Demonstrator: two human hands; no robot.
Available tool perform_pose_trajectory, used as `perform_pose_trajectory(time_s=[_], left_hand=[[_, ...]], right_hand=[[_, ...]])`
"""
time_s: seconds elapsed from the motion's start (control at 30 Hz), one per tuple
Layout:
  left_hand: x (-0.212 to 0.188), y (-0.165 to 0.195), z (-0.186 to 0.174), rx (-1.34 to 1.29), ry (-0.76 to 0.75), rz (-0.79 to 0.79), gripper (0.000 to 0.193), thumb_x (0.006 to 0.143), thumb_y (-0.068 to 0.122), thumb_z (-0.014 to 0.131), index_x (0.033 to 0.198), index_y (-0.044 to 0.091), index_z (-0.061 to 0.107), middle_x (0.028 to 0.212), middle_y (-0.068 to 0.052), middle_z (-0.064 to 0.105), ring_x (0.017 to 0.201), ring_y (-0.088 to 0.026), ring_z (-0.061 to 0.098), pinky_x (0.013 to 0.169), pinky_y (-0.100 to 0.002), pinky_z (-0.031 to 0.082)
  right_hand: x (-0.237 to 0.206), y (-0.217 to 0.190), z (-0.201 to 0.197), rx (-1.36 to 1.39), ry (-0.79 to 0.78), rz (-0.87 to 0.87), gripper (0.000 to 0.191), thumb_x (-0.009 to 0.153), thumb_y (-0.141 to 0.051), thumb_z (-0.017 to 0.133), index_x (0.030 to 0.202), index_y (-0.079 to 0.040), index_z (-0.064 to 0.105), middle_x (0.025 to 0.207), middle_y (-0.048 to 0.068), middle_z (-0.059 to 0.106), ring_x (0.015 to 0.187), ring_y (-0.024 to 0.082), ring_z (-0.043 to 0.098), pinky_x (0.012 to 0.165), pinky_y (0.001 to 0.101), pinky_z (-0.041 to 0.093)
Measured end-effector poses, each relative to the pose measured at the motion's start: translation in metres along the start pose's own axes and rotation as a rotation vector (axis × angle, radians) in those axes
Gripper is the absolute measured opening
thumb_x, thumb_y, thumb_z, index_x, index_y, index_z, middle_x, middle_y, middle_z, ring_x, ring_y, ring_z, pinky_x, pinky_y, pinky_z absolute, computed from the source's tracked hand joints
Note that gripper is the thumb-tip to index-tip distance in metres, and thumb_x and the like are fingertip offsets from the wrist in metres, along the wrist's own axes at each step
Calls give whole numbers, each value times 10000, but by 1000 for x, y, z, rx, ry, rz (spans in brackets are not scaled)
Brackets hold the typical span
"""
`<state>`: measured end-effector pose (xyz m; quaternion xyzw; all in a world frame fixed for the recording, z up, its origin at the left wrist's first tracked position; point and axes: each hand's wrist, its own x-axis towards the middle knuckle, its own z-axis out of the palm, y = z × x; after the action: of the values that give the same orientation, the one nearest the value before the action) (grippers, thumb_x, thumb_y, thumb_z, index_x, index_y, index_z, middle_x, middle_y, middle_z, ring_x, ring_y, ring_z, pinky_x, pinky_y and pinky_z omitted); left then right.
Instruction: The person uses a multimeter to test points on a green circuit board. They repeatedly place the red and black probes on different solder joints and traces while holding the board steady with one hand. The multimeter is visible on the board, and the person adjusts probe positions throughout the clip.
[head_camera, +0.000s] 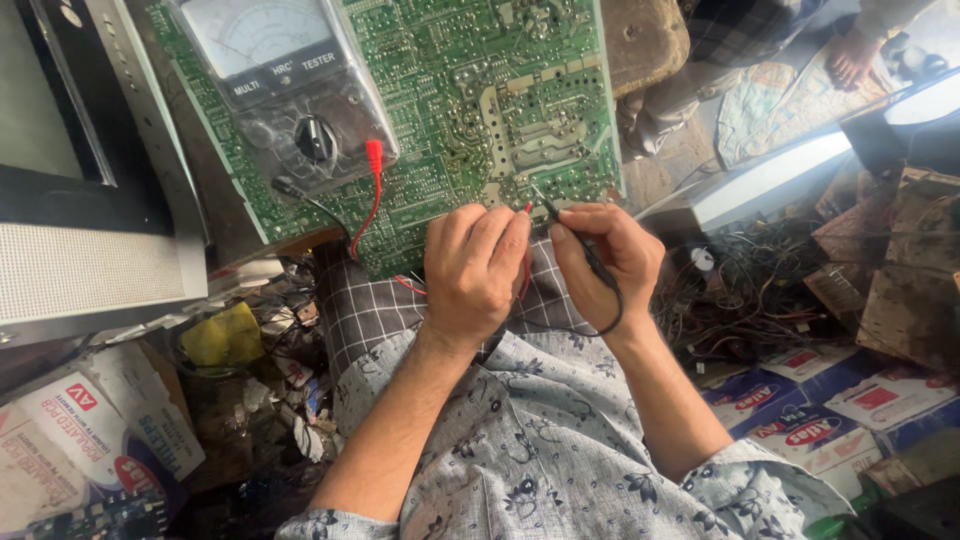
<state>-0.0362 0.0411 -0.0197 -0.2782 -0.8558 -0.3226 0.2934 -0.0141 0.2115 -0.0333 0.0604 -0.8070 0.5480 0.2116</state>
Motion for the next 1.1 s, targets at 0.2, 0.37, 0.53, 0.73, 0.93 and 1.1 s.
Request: perform_pose_trajectory(time_s=[0.2, 0.37, 0.53, 0.73, 0.93, 1.1], left_hand=[[-3, 0, 0, -11, 7, -15, 222, 921, 77, 707, 1120, -18, 688, 1099, -82, 657, 1021, -276, 629, 839, -423, 491], [-3, -1, 0, 5, 18, -4, 204, 931, 71, 709, 1115, -14, 687, 1090, -79, 652, 1014, -273, 627, 832, -420, 489], [-1, -2, 0, -7, 48, 3, 221, 915, 83, 706, 1114, -11, 681, 1092, -84, 652, 1024, -276, 631, 846, -423, 496], [-5, -4, 3, -9, 57, -4, 222, 912, 81, 710, 1112, -11, 680, 1087, -88, 659, 1018, -279, 629, 845, -423, 494], [2, -6, 8, -57, 111, -24, 251, 950, 62, 795, 1157, -2, 670, 1064, -61, 641, 998, -243, 623, 823, -401, 481], [10, -4, 11, -42, 93, -23, 294, 868, 25, 782, 1144, 22, 679, 1048, -49, 637, 1001, -259, 632, 862, -429, 454]], right_hand=[[5, -1, 6, -77, 3, -2, 130, 911, 68, 779, 998, 13, 700, 990, 92, 745, 737, 61, 602, 630, 208, 451], [9, -3, 4, -104, -22, -45, 112, 903, 67, 779, 974, 13, 711, 974, 99, 753, 761, 82, 644, 656, 225, 475], [12, -6, 6, -100, -38, -79, 123, 886, 68, 773, 973, 14, 706, 999, 106, 750, 797, 90, 671, 674, 225, 498], [2, 1, 4, -15, 6, 53, 138, 909, 69, 768, 1022, 21, 706, 1007, 90, 738, 791, 76, 640, 667, 201, 481], [-20, 5, -6, 64, 165, 42, 145, 939, 85, 734, 1060, 22, 683, 1078, 106, 709, 898, 103, 680, 755, 219, 546], [-33, 14, -18, 118, 190, 97, 158, 954, 90, 732, 1092, 34, 679, 1109, 104, 687, 959, 103, 666, 814, 219, 537]])
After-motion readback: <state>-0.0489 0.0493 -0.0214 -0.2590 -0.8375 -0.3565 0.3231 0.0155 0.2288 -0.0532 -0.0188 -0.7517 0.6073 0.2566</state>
